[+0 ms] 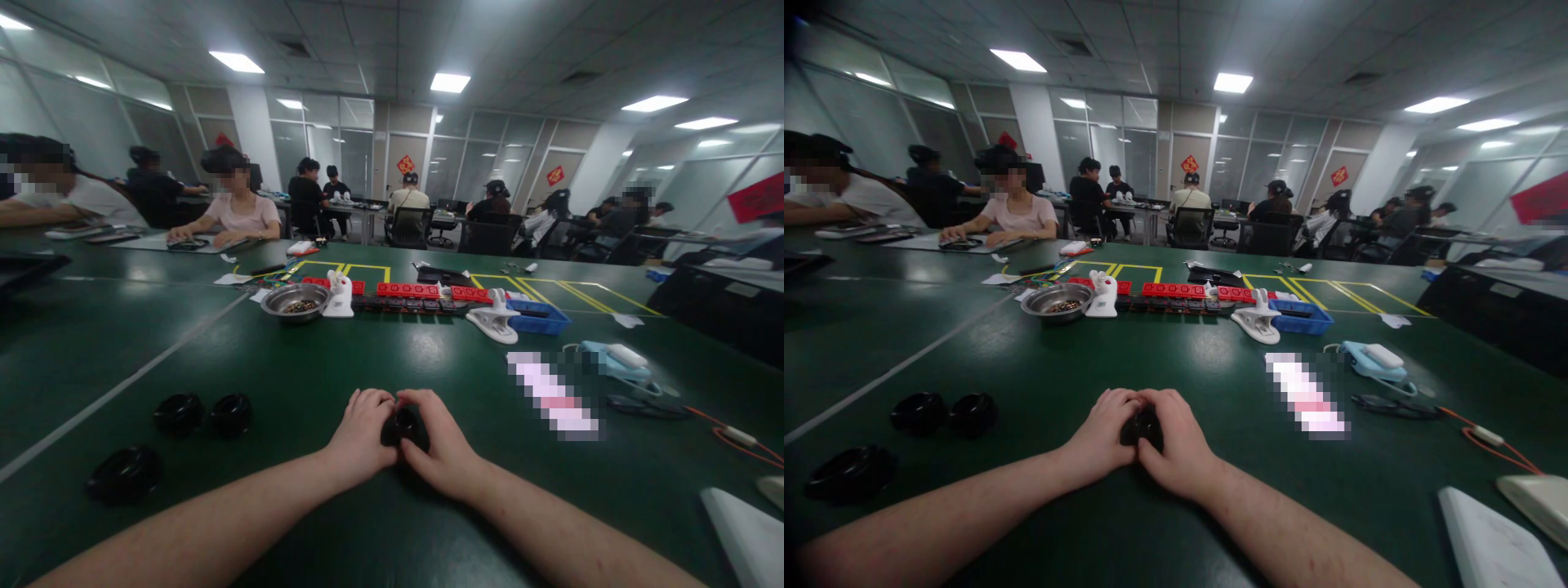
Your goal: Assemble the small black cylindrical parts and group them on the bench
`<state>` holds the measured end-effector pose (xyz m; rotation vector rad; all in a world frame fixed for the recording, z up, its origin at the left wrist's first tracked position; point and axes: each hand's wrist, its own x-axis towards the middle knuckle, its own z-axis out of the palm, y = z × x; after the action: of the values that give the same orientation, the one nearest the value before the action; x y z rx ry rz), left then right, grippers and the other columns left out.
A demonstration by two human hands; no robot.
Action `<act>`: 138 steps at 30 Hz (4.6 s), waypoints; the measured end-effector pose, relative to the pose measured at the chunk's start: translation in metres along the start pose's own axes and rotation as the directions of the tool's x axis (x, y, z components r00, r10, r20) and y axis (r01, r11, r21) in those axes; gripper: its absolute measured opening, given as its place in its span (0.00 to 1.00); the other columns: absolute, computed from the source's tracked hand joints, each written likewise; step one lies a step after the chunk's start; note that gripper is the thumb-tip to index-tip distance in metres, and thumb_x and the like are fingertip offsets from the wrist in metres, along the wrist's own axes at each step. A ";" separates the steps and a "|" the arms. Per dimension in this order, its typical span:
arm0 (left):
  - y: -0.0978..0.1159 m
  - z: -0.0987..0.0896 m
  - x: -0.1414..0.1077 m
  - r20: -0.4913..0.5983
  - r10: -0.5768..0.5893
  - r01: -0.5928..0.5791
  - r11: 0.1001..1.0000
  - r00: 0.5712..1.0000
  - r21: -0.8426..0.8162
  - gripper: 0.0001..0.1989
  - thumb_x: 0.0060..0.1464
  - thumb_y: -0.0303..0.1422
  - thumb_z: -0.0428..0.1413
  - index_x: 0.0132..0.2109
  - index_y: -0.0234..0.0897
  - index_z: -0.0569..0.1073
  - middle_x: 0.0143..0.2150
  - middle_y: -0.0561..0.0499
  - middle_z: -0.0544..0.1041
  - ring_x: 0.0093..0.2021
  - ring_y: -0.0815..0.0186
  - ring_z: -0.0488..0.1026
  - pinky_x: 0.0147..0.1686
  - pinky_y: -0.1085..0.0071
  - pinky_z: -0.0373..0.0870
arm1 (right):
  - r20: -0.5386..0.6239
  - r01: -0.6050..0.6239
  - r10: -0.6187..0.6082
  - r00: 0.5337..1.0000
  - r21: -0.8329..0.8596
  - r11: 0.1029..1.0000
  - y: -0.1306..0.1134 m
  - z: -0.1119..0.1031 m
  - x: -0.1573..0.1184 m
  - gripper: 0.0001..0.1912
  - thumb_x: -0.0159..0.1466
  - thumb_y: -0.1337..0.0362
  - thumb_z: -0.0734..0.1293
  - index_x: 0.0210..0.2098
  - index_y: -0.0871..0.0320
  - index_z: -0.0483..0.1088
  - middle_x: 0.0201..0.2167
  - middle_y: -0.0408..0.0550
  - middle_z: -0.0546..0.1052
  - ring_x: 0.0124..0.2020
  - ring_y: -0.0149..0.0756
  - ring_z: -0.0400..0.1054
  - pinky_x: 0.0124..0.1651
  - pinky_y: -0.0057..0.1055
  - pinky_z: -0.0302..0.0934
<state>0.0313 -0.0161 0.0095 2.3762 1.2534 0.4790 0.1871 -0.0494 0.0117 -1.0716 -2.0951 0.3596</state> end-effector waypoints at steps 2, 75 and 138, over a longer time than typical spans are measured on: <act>-0.001 0.001 0.000 -0.001 0.001 -0.001 1.000 1.000 0.004 0.17 0.37 0.30 0.56 0.40 0.37 0.69 0.46 0.47 0.66 0.51 0.56 0.60 0.57 0.54 0.45 | -0.008 -0.008 0.008 1.000 0.001 1.000 0.000 0.000 0.000 0.30 0.49 0.72 0.64 0.50 0.58 0.54 0.46 0.52 0.64 0.47 0.41 0.59 0.50 0.41 0.55; -0.003 0.002 0.000 -0.011 0.044 -0.044 0.999 0.999 0.014 0.19 0.38 0.36 0.59 0.41 0.36 0.68 0.47 0.46 0.66 0.50 0.55 0.61 0.55 0.53 0.49 | -0.056 0.001 0.000 0.998 0.014 1.000 0.005 0.000 -0.002 0.27 0.54 0.67 0.62 0.52 0.58 0.53 0.48 0.54 0.63 0.50 0.43 0.59 0.52 0.43 0.55; -0.001 0.001 0.000 -0.036 0.033 -0.033 0.999 0.999 0.016 0.20 0.39 0.39 0.59 0.40 0.36 0.68 0.45 0.46 0.68 0.49 0.55 0.62 0.55 0.53 0.50 | -0.086 0.016 -0.015 0.996 0.011 1.000 0.004 0.003 -0.002 0.24 0.54 0.71 0.60 0.50 0.56 0.54 0.42 0.51 0.68 0.45 0.41 0.63 0.48 0.42 0.58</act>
<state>0.0312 -0.0164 0.0080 2.4149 1.2396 0.5271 0.1879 -0.0482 0.0070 -1.0456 -2.0213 0.3126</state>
